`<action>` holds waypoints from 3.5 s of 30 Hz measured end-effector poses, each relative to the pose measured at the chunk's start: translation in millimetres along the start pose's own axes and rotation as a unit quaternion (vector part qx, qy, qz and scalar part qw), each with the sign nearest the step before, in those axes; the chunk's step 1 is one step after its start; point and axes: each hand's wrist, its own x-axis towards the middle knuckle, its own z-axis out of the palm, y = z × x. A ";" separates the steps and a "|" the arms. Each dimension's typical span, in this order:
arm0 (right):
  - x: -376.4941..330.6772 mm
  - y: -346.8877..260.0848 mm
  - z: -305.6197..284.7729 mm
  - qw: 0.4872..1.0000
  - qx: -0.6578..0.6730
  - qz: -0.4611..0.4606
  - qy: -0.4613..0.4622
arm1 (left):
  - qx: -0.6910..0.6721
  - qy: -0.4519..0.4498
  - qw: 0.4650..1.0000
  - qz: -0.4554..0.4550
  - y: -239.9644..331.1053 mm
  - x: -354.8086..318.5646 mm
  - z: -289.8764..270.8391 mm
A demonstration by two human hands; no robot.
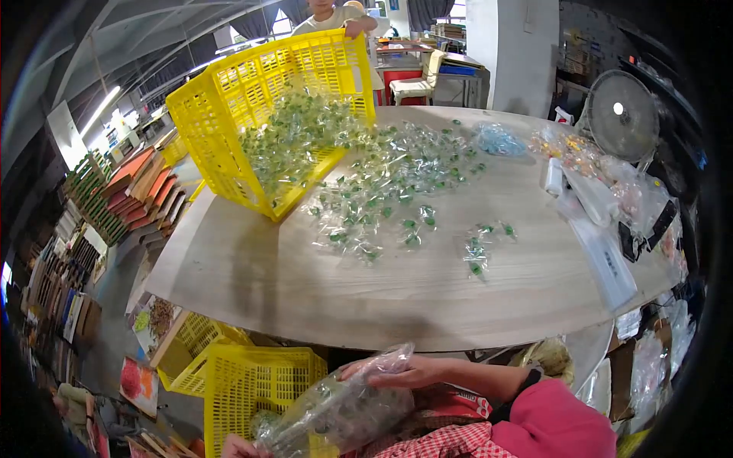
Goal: Sorting small green plastic components on a table and placing them into a larger plastic bag.
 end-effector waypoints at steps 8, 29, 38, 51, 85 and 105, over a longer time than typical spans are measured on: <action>38.8 49.8 21.4 0.977 0.189 -0.079 0.056 | 0.097 0.097 0.990 -0.019 -0.1 35.3 15.3; 59.0 56.7 47.6 0.853 0.459 0.100 0.227 | -0.296 -0.049 0.952 -0.065 -76.1 59.2 35.5; 57.3 81.1 48.6 0.926 0.242 0.091 0.274 | 0.388 0.037 0.909 0.147 -120.2 56.4 60.1; 22.7 131.5 56.4 0.930 -0.288 -0.005 0.226 | 0.435 0.070 0.861 0.255 -205.2 53.1 75.4; 61.5 52.0 56.2 0.858 0.494 0.020 0.139 | -0.476 -0.069 0.877 -0.023 -122.4 61.7 48.1; 33.9 81.4 50.6 0.916 0.372 0.147 0.027 | 0.212 -0.004 0.976 -0.039 -83.2 32.0 74.0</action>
